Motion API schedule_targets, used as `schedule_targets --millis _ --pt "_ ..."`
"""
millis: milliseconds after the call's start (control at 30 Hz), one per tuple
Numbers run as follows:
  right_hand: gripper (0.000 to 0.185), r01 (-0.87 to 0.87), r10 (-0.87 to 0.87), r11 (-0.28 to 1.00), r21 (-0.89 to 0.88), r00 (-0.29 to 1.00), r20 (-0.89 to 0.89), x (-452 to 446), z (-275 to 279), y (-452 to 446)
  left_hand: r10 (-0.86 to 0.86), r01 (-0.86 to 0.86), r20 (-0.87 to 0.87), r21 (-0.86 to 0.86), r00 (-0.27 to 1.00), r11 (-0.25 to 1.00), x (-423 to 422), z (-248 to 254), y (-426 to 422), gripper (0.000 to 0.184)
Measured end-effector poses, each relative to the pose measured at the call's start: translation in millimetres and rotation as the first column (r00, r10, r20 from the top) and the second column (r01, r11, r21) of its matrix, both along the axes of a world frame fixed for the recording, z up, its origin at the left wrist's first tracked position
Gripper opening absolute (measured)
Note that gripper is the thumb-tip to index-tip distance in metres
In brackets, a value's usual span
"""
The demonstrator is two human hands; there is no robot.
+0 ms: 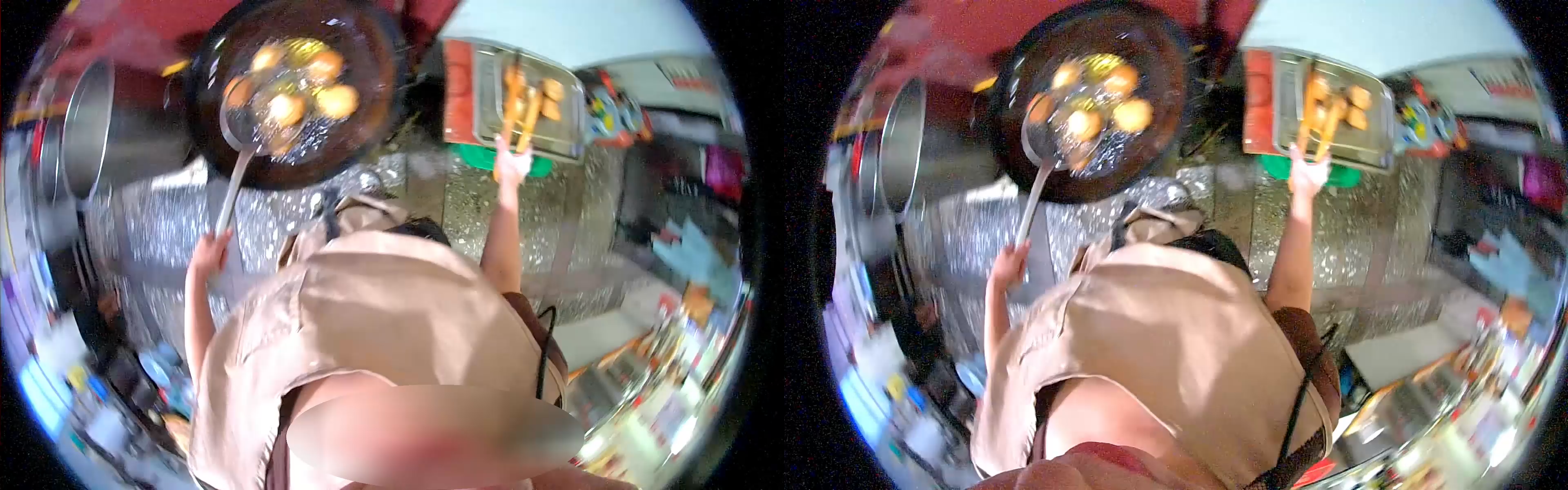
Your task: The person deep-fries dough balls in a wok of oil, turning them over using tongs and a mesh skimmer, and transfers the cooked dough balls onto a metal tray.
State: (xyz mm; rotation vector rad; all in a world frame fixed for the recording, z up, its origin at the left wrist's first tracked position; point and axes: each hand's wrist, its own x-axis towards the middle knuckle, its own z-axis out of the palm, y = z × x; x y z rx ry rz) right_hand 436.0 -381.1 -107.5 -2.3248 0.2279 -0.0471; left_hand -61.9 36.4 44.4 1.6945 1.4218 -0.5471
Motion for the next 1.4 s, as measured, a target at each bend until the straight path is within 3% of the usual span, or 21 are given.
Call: schedule_targets --millis 33,67,100,167,200,233,267,300,367,400,433,500,567,700,1067,1167,1233,1400 --pt "0.086 -0.017 0.015 0.998 0.054 0.999 0.035 -15.0 39.1 27.8 0.047 -0.047 0.067 -0.012 0.997 0.999 -0.2 -1.8 -1.7 0.048" --pt "0.078 -0.119 0.12 0.954 0.277 0.993 0.014 -23.6 66.8 46.6 0.055 -0.054 0.061 -0.024 0.997 0.998 1.8 -0.3 -2.5 0.047" --pt "0.069 -0.198 0.156 0.952 0.234 0.97 0.185 -14.3 40.2 47.5 0.048 -0.046 0.065 -0.036 0.997 0.998 5.1 2.6 -2.3 0.046" --pt "0.062 -0.287 0.268 0.781 0.555 0.956 0.118 -37.2 88.8 86.7 0.058 -0.055 0.083 -0.039 0.995 0.998 13.3 14.1 -5.5 0.045" --pt "0.06 -0.337 0.318 0.771 0.54 0.939 0.132 -42.0 97.1 99.2 0.071 -0.069 0.084 -0.036 0.994 0.997 15.1 14.8 -5.1 0.045" --pt "0.057 -0.382 0.363 0.763 0.522 0.921 0.143 -46.8 103.4 109.3 0.056 -0.053 0.07 -0.038 0.996 0.998 15.8 13.2 -3.9 0.045" --pt "0.057 -0.435 0.418 0.82 0.373 0.899 0.129 -50.8 113.1 117.4 0.039 -0.036 0.056 -0.042 0.998 0.998 15.9 12.9 -3.6 0.044" --pt "0.064 -0.471 0.52 0.735 0.488 0.853 0.04 -61.8 135.6 127.8 0.046 -0.043 0.057 -0.044 0.997 0.998 16.2 12.0 -3.1 0.044" --pt "0.074 -0.569 0.635 0.762 0.307 0.75 -0.187 -57.5 137.2 127.1 0.039 -0.037 0.072 -0.023 0.997 0.999 14.4 10.4 -5.3 0.044" --pt "0.079 -0.691 0.736 0.673 0.265 0.662 -0.143 -63.6 149.2 130.3 0.026 -0.026 0.074 -0.008 0.997 1.0 15.6 12.1 -6.2 0.043" --pt "0.08 -0.79 0.783 0.609 0.073 0.585 -0.21 -73.6 174.4 135.7 0.03 -0.029 0.076 -0.009 0.997 1.0 16.2 14.0 -7.2 0.043" --pt "0.072 -0.914 0.88 0.401 0.06 0.366 -0.304 -84.0 189.2 141.5 0.04 -0.039 0.113 -0.018 0.993 0.999 15.5 17.1 -8.6 0.04" --pt "0.076 -0.961 0.899 0.223 -0.165 0.269 -0.347 -97.6 190.3 152.6 0.049 -0.047 0.117 -0.019 0.992 0.999 16.5 18.4 -11.1 0.039" --pt "0.081 -0.948 0.785 0.037 -0.317 0.224 -0.578 -123.3 181.8 182.5 0.09 -0.079 0.181 -0.063 0.979 0.995 9.7 9.9 -12.2 0.039" --pt "0.085 -0.934 0.791 0.05 -0.353 0.253 -0.557 -146.4 164.5 222.9 0.251 -0.238 0.309 -0.081 0.917 0.968 9.0 -1.3 -28.0 0.039" --pt "0.088 -0.929 0.765 0.071 -0.364 0.285 -0.578 -154.2 163.2 228.2 0.253 -0.279 0.359 0.023 0.898 0.96 10.1 -3.0 -33.3 0.038" --pt "0.09 -0.935 0.741 0.194 -0.296 0.337 -0.58 -157.7 166.6 227.6 0.259 -0.31 0.36 0.09 0.896 0.946 8.0 -6.2 -35.4 0.036" --pt "0.094 -0.877 0.75 0.361 -0.317 0.475 -0.461 -147.7 158.4 214.9 0.34 -0.381 0.427 0.013 0.838 0.924 6.5 -14.3 -42.8 0.03"
